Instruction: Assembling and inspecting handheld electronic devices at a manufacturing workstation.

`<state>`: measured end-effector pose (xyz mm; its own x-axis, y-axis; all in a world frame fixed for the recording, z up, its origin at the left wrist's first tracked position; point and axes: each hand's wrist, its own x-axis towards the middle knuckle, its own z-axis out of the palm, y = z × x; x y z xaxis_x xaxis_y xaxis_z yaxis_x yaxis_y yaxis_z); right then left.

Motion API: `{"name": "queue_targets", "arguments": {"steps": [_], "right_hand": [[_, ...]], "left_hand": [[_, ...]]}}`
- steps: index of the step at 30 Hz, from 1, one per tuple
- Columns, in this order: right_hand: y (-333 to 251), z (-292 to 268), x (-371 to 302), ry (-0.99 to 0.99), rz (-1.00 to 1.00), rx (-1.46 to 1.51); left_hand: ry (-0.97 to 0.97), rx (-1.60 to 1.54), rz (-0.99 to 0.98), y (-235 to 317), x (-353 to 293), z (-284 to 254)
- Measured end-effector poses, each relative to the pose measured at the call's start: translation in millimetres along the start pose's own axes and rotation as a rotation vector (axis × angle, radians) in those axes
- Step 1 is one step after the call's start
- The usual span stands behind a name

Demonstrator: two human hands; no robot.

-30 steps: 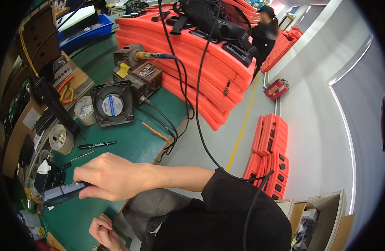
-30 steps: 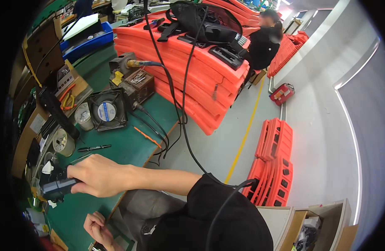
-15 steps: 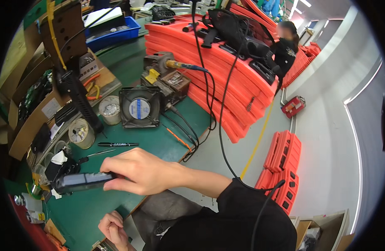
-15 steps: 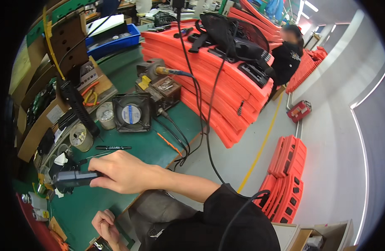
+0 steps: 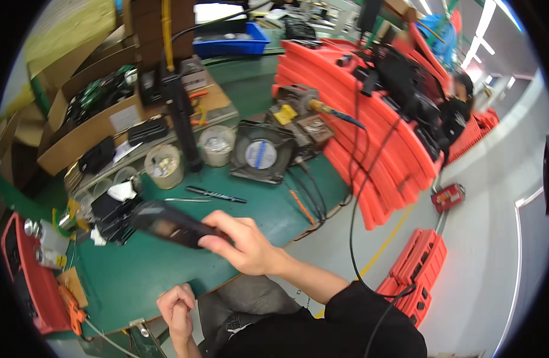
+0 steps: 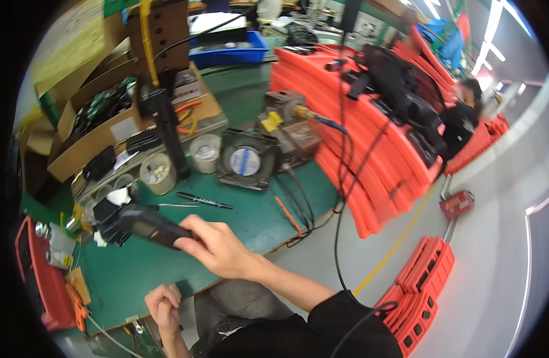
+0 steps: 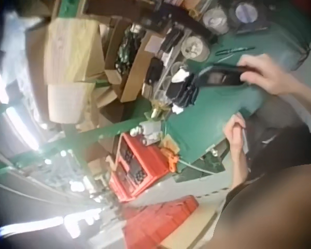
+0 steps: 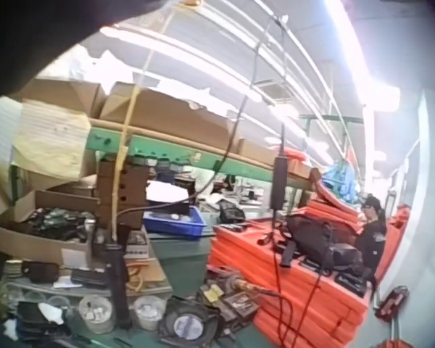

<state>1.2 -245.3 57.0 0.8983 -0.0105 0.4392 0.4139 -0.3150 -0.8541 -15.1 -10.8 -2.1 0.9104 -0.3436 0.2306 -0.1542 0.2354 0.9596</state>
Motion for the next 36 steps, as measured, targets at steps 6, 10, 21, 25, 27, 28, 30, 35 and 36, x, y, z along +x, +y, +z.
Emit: {"name": "queue_targets", "arguments": {"steps": [6,10,21,25,27,28,30,35,36], "right_hand": [[45.0,21.1,-26.2,0.200,-0.125,-0.273],[52.6,28.4,-28.3,0.171,-0.136,-0.393],[40.4,33.6,-29.9,0.165,0.052,-0.277],[43.8,30.5,-31.3,0.124,0.030,-0.275],[43.8,31.2,-28.3,0.137,0.016,-0.311],[43.4,32.0,-26.8,0.134,0.012,-0.311],[42.0,33.8,-24.8,0.166,0.043,-0.294],[42.2,34.8,-27.7,0.162,0.046,-0.300],[41.5,34.4,-28.7,0.157,0.036,-0.295]], "left_hand": [[-0.081,0.083,-0.011,-0.3,-1.1,-6.6],[-0.110,0.061,-0.001,4.3,-2.3,-9.3],[-0.166,0.048,-0.014,3.8,-0.8,-8.9],[-0.129,0.055,-0.019,11.2,-3.2,-4.0],[-0.169,0.053,-0.023,10.3,-0.1,-7.0],[-0.166,0.053,-0.019,10.5,0.5,-7.9],[-0.164,0.056,-0.019,11.0,2.3,-9.0],[-0.144,0.043,-0.018,10.2,-5.5,-7.8],[-0.137,0.048,-0.010,9.7,-5.8,-6.1]]}}
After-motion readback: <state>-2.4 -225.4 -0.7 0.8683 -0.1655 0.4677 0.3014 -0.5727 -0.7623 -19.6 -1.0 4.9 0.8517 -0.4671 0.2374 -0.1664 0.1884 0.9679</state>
